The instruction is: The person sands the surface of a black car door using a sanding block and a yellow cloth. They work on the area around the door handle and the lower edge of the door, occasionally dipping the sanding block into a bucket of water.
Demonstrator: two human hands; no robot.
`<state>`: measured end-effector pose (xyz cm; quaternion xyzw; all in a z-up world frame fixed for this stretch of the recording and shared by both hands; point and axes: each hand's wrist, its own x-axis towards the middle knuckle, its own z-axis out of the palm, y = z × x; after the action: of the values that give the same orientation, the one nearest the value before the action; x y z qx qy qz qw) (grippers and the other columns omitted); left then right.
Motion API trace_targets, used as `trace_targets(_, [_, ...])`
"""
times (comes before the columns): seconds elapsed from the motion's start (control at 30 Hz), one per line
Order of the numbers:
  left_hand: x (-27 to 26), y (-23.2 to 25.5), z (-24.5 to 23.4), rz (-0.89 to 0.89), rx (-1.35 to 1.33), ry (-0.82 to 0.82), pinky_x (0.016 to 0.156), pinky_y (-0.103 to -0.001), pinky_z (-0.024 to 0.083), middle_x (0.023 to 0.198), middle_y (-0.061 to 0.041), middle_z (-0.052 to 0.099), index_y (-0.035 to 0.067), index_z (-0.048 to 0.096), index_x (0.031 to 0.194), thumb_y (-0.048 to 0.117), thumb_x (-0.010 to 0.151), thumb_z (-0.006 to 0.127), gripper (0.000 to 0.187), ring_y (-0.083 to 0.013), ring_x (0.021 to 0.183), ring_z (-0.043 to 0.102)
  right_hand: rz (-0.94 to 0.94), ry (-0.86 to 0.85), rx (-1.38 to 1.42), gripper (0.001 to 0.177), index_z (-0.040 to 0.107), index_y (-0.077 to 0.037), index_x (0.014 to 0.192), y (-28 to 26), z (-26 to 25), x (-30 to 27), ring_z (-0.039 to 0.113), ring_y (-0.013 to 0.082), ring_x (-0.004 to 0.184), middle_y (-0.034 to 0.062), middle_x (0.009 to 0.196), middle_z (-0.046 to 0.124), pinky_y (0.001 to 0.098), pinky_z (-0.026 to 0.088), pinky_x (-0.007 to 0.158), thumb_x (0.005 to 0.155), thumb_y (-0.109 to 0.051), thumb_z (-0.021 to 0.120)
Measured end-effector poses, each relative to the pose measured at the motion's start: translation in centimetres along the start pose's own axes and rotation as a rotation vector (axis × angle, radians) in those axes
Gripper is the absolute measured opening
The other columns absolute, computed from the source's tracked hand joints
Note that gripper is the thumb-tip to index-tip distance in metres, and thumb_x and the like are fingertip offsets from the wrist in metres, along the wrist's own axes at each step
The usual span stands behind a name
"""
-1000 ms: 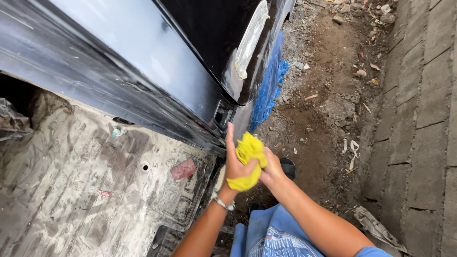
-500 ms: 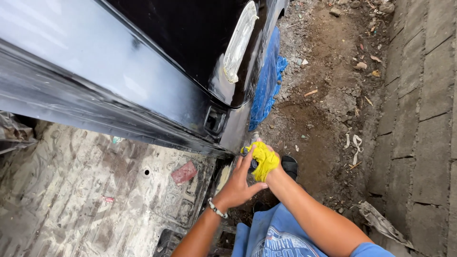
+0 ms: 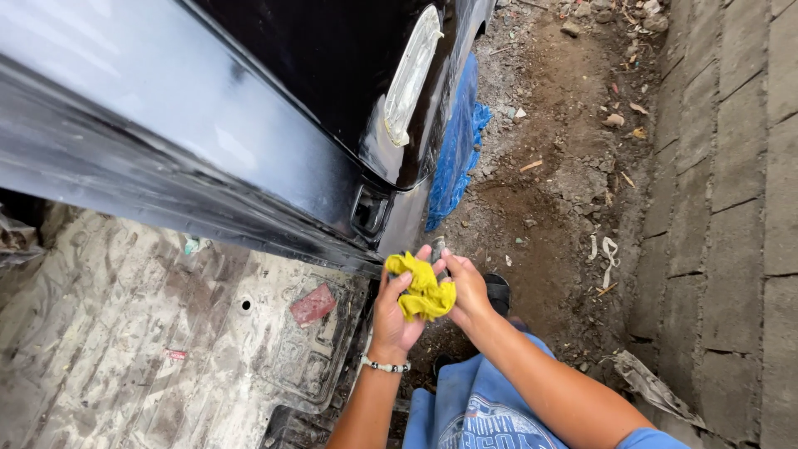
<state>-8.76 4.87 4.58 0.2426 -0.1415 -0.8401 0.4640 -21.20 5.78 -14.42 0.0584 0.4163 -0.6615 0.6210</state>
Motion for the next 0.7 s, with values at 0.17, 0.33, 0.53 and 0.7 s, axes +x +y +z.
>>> trace_targets(0.17, [-1.0, -3.1, 0.8, 0.432, 0.803, -0.035, 0.107, -0.049, 0.048, 0.138, -0.013, 0.057, 0.015, 0.050, 0.134, -0.004, 0.086, 0.070, 0.056, -0.0327, 0.125, 0.058, -0.026, -0.099, 0.117, 0.021, 0.059, -0.007, 0.108, 0.1, 0.5, -1.1, 0.066, 0.0195, 0.085, 0.0073, 0.096, 0.066, 0.0361, 0.057, 0.076, 0.102, -0.027, 0.062])
trace_targets(0.33, [1.0, -1.9, 1.4, 0.751, 1.448, -0.098, 0.100, -0.042, 0.056, 0.122, -0.011, 0.065, 0.010, 0.070, 0.114, 0.000, 0.090, 0.070, 0.026, -0.0300, 0.117, 0.067, 0.000, -0.281, 0.124, 0.023, 0.061, -0.007, 0.117, -0.5, 1.8, -1.1, 0.069, 0.0246, 0.094, 0.0094, 0.107, 0.069, 0.0384, 0.058, 0.083, 0.100, -0.018, 0.049])
trace_targets(0.53, [9.2, 3.4, 2.8, 0.718, 2.683, -0.399, 0.090, -0.041, 0.045, 0.112, -0.011, 0.060, 0.011, 0.068, 0.105, 0.024, 0.089, 0.064, 0.021, -0.0292, 0.108, 0.057, 0.088, -0.025, -0.056, 0.017, 0.060, -0.007, 0.116, -1.0, 3.8, 1.4, 0.068, 0.0201, 0.092, 0.0081, 0.107, 0.068, 0.0382, 0.057, 0.077, 0.102, -0.015, 0.054])
trace_targets(0.7, [12.4, 4.0, 1.6, 1.152, 3.391, -0.397, 0.087, -0.037, 0.039, 0.104, -0.009, 0.058, 0.009, 0.068, 0.109, 0.038, 0.084, 0.053, 0.041, -0.0242, 0.104, 0.052, 0.224, -0.005, 0.071, 0.027, 0.060, -0.001, 0.114, -2.2, 6.0, 2.8, 0.064, 0.0268, 0.085, 0.0150, 0.105, 0.064, 0.0417, 0.057, 0.072, 0.104, -0.025, 0.053])
